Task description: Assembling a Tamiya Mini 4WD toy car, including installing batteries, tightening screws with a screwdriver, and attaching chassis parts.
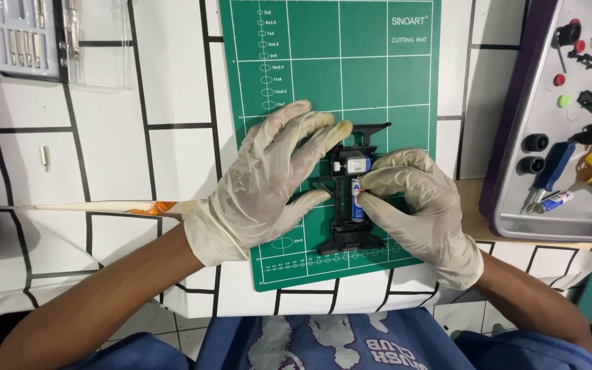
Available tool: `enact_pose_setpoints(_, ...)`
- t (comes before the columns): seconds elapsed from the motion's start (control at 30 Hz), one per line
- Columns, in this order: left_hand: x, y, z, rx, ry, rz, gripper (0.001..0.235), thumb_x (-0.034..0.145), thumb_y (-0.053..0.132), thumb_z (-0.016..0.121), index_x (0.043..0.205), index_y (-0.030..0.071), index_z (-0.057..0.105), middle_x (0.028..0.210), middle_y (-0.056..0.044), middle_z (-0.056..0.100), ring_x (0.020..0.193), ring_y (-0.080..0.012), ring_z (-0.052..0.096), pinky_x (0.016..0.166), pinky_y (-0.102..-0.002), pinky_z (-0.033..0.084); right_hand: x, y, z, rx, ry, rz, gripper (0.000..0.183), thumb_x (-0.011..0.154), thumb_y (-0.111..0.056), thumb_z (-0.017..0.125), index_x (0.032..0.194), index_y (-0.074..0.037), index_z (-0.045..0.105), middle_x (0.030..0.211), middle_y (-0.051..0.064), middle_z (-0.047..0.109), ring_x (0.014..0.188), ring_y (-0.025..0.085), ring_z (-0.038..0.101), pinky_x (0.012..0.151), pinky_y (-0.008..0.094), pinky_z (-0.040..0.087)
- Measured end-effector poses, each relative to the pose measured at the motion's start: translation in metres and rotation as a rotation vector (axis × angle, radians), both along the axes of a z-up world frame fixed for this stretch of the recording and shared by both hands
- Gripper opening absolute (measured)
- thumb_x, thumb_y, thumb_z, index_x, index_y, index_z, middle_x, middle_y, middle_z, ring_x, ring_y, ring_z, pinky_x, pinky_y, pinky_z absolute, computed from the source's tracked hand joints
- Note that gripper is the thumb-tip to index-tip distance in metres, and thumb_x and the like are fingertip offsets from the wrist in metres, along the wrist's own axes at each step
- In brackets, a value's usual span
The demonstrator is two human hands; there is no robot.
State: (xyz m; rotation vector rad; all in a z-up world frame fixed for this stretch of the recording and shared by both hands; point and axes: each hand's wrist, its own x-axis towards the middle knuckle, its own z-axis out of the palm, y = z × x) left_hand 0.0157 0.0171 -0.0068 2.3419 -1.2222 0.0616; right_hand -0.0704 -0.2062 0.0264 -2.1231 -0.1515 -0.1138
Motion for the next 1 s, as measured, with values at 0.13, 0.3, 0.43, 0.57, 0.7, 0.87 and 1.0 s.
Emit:
enact_pose_setpoints(0.13, 0.000, 0.001, -0.002, -0.019, 0.021, -0.002, 0.094, 0.087, 0.055, 0.086, 0.158, 0.014, 0.038, 0.152, -0.009, 0.049, 0.146, -0.0304, 0.041, 0.117, -0.046, 0.044, -0.005, -0.003, -0.005, 0.032, -0.004, 0.010, 0.006, 0.089, -0.005, 0.078, 0.093, -0.005, 0.074, 0.098, 0.007, 0.069, 0.097, 0.022, 0.063, 0.091, 0.032, 0.057)
enact_pose_setpoints(0.3, -0.001, 0.000, -0.003, -0.045, 0.043, 0.009, 0.095, 0.083, 0.053, 0.087, 0.157, 0.016, 0.039, 0.153, -0.009, 0.049, 0.144, -0.0307, 0.044, 0.115, -0.047, 0.043, -0.007, -0.006, 0.001, -0.006, -0.068, 0.009, 0.007, 0.096, -0.002, 0.066, 0.098, -0.004, 0.073, 0.099, 0.010, 0.073, 0.096, 0.022, 0.070, 0.090, 0.033, 0.062)
enact_pose_setpoints(0.43, -0.001, 0.002, -0.005, -0.057, 0.045, -0.023, 0.094, 0.084, 0.050, 0.084, 0.158, 0.015, 0.038, 0.156, -0.009, 0.046, 0.147, -0.0313, 0.040, 0.122, -0.047, 0.037, -0.018, -0.026, 0.000, 0.059, -0.285, -0.077, 0.016, 0.098, 0.005, 0.060, 0.086, -0.004, 0.066, 0.082, 0.008, 0.070, 0.084, 0.019, 0.070, 0.078, 0.030, 0.062)
enact_pose_setpoints(0.57, -0.001, 0.000, -0.001, -0.100, 0.060, -0.046, 0.085, 0.088, 0.044, 0.078, 0.157, 0.013, 0.039, 0.157, -0.011, 0.048, 0.146, -0.0322, 0.043, 0.126, -0.046, 0.032, -0.041, -0.073, 0.042, 0.120, -0.258, -0.189, 0.008, 0.107, -0.012, 0.061, 0.108, -0.005, 0.063, 0.090, 0.006, 0.069, 0.071, 0.007, 0.069, 0.066, 0.017, 0.061)
enact_pose_setpoints(0.7, 0.000, -0.002, 0.004, -0.156, 0.097, -0.051, 0.077, 0.086, 0.033, 0.077, 0.153, 0.012, 0.046, 0.152, -0.012, 0.054, 0.142, -0.0322, 0.048, 0.124, -0.047, 0.035, -0.050, -0.153, 0.092, -0.651, 0.205, -0.157, 0.034, 0.099, 0.009, 0.065, 0.133, 0.010, 0.066, 0.124, 0.031, 0.070, 0.104, 0.036, 0.073, 0.092, 0.038, 0.060)
enact_pose_setpoints(0.87, -0.002, -0.005, 0.005, -0.208, 0.089, -0.064, 0.076, 0.086, 0.029, 0.080, 0.151, 0.007, 0.046, 0.149, -0.015, 0.056, 0.138, -0.0332, 0.052, 0.121, -0.049, 0.038, -0.052, -0.211, 0.079, -0.657, 0.675, -0.575, 0.033, 0.107, -0.015, 0.061, 0.140, -0.012, 0.068, 0.119, 0.018, 0.073, 0.087, 0.029, 0.068, 0.079, 0.041, 0.054)
enact_pose_setpoints(1.0, -0.004, -0.007, 0.009, -0.227, 0.065, -0.060, 0.073, 0.086, 0.026, 0.080, 0.148, 0.005, 0.048, 0.147, -0.015, 0.058, 0.137, -0.0321, 0.055, 0.122, -0.047, 0.038, -0.058, -0.197, 0.081, -0.607, 0.801, -0.633, 0.027, 0.103, -0.024, 0.065, 0.128, -0.018, 0.074, 0.116, 0.011, 0.075, 0.092, 0.026, 0.072, 0.083, 0.038, 0.058)
